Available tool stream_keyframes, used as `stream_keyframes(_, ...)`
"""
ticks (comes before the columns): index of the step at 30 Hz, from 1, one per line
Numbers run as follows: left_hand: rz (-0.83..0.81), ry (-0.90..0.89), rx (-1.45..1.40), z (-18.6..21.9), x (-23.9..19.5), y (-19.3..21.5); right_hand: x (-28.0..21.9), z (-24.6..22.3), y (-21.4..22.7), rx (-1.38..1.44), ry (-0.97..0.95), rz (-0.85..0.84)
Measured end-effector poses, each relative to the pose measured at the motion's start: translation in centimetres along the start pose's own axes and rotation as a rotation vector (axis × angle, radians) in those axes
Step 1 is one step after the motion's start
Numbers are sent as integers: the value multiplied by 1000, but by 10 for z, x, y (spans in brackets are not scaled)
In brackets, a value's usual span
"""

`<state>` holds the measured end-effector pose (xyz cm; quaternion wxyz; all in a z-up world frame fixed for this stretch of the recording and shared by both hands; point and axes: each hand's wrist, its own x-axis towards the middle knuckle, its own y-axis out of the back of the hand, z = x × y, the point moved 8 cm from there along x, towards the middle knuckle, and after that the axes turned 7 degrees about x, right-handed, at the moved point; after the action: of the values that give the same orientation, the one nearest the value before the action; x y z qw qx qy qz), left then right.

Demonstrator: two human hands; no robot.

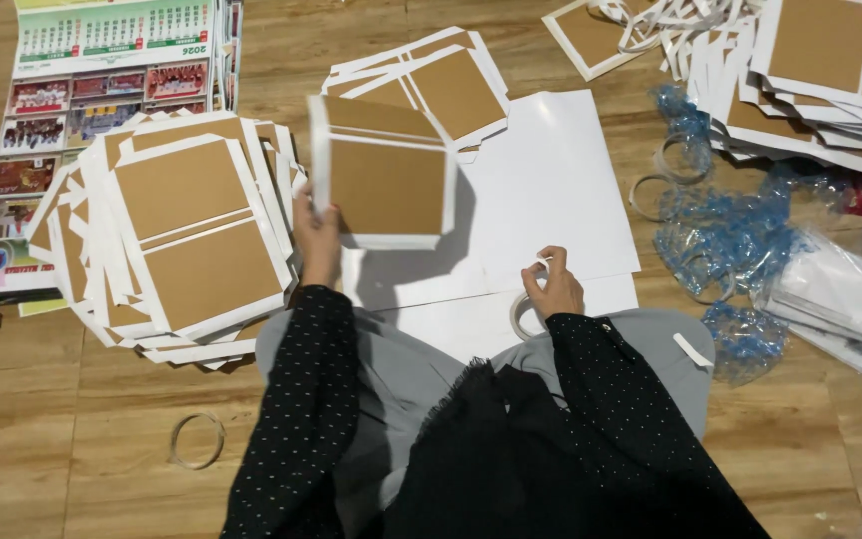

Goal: The person sits on the floor and repeatedly applies strips of clear adhesive tape to the edges of brown cardboard pieces. They tear the tape by hand and press it down to secure the cardboard, stacking finished pieces to the side.

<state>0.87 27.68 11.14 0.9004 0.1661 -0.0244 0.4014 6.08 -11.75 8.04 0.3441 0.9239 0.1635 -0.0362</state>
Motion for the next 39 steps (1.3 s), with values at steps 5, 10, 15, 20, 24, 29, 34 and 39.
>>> stream_keyframes(5,197,-106,30,-16,49,145,8,15,-14,-37,-13,-21)
stream_keyframes(10,449,384,787,-1,9,252,10,6,-18,15,-33,-43)
stream_keyframes(15,350,89,765,-55,5,176,11,-8,-18,-10,35,-84)
stream_keyframes(20,-55,-200,436,17,-57,-6,11,-39,-5,174,100,-32)
stream_keyframes(24,-598,-302,183,85,-126,-107,6,-77,1,715,280,-14)
stream_keyframes(29,-722,-7,-44,117,-154,-127,-7,-108,8,962,320,-38)
stream_keyframes(34,-809,64,-105,95,-171,-126,-19,-122,-6,779,491,-279)
stream_keyframes(39,-960,85,-270,84,-207,-131,-29,-129,-1,938,492,-322)
